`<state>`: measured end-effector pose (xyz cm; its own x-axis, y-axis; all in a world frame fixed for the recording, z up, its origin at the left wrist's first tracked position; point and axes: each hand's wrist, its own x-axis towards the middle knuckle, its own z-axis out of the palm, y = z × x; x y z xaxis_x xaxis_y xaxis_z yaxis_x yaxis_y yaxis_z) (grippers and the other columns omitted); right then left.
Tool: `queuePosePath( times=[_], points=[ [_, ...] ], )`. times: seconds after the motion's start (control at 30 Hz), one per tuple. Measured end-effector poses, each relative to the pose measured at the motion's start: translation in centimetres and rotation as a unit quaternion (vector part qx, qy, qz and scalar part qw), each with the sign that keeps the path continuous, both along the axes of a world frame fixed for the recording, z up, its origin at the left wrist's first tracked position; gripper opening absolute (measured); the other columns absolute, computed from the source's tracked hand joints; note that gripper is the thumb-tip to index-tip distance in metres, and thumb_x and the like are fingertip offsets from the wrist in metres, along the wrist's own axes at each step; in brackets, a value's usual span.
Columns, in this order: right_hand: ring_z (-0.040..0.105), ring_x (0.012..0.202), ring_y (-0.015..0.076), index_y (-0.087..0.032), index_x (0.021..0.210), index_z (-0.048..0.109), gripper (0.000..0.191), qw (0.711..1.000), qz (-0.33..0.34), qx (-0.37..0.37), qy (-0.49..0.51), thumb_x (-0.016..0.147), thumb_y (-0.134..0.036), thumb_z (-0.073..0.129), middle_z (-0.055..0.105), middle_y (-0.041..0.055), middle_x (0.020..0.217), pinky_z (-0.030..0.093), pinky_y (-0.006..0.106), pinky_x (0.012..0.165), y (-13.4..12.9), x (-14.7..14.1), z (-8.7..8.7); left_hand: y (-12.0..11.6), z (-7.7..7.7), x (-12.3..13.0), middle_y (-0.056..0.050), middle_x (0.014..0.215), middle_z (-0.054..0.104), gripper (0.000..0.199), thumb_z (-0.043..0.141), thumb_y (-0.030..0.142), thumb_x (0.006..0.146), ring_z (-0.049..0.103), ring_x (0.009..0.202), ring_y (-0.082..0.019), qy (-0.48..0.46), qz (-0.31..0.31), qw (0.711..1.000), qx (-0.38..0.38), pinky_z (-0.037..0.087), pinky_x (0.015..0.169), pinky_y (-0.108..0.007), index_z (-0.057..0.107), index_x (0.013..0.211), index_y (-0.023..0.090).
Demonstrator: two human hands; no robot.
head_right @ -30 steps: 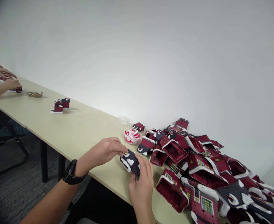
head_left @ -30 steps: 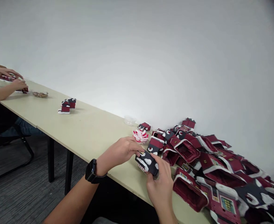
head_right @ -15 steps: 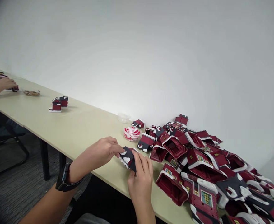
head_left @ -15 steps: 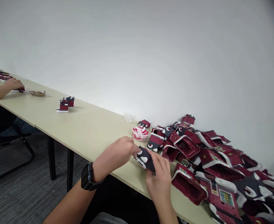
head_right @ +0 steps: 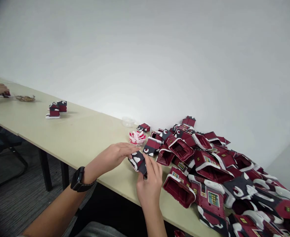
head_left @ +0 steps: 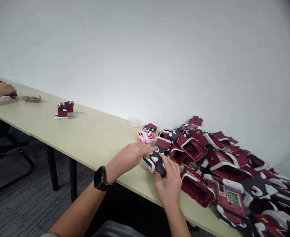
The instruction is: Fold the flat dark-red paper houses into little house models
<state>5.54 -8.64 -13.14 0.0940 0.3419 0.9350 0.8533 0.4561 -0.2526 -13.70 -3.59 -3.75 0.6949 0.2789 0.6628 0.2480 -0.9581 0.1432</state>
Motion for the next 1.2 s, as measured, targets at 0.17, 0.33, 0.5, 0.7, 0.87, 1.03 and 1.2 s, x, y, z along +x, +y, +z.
queuePosePath(
  times=[0.17,0.33,0.5,0.7,0.87,1.03,1.2],
  points=[
    [0.062,0.123,0.0306,-0.020,0.148,0.051,0.061,0.991,0.072,-0.097,0.066,0.088,-0.027,0.062,0.062,0.0141,0.140,0.055,0.046,0.099,0.7,0.2,-0.9,-1.2,-1.6,2.6,-0.014,0.168,0.027,0.084,0.077,0.037,0.086,0.030,0.155,-0.029,-0.047,0.019,0.992,-0.115,0.032,0.127,-0.045,0.038,0.159,0.020],
    [0.041,0.144,0.0335,-0.029,0.160,0.031,0.080,0.976,0.116,-0.163,0.086,0.090,-0.045,0.066,0.045,0.0114,0.157,0.042,0.058,0.114,0.3,-0.5,-0.8,-0.7,-2.8,2.1,-0.013,0.158,0.041,0.059,0.073,0.029,0.085,0.041,0.148,-0.028,-0.095,0.073,0.985,-0.127,0.037,0.123,-0.041,0.056,0.142,0.022],
    [0.045,0.139,0.0320,-0.032,0.155,0.037,0.070,0.968,0.115,-0.182,0.126,0.092,-0.049,0.063,0.044,0.0090,0.156,0.053,0.054,0.105,0.8,0.4,-1.3,6.4,-1.4,-5.3,-0.015,0.164,0.034,0.063,0.071,0.044,0.087,0.044,0.145,-0.033,-0.058,0.238,0.966,-0.088,0.035,0.124,-0.044,0.056,0.142,0.019],
    [0.048,0.137,0.0334,-0.033,0.151,0.043,0.063,0.969,0.107,-0.175,0.137,0.093,-0.051,0.059,0.047,0.0085,0.154,0.053,0.058,0.103,1.2,0.1,-1.6,17.2,1.5,-19.6,-0.028,0.169,-0.002,0.099,0.052,0.058,0.096,0.017,0.154,-0.049,-0.057,0.605,0.783,-0.129,0.028,0.118,-0.067,0.000,0.165,0.009],
    [0.050,0.135,0.0324,-0.034,0.147,0.047,0.056,0.972,0.111,-0.165,0.126,0.094,-0.049,0.056,0.050,0.0070,0.152,0.054,0.058,0.103,1.3,-0.3,-1.5,19.0,0.0,-25.3,-0.037,0.162,0.023,0.091,0.048,0.053,0.095,0.033,0.146,-0.054,-0.037,0.670,0.711,-0.213,0.030,0.112,-0.073,0.017,0.159,-0.004],
    [0.050,0.136,0.0312,-0.033,0.143,0.051,0.051,0.970,0.116,-0.174,0.125,0.095,-0.048,0.055,0.051,0.0068,0.150,0.054,0.057,0.103,1.1,-0.4,-1.5,18.0,0.0,-22.9,-0.034,0.158,0.035,0.077,0.051,0.043,0.095,0.032,0.145,-0.053,-0.006,0.624,0.761,-0.176,0.024,0.110,-0.078,0.032,0.154,-0.002],
    [0.049,0.137,0.0292,-0.033,0.135,0.058,0.040,0.969,0.135,-0.182,0.103,0.097,-0.043,0.053,0.053,0.0070,0.146,0.050,0.059,0.107,0.9,-0.5,-1.2,16.5,2.6,-13.2,-0.019,0.155,0.049,0.057,0.048,0.040,0.100,0.040,0.145,-0.034,0.040,0.425,0.902,-0.058,0.033,0.120,-0.048,0.047,0.149,0.010]
  ],
)
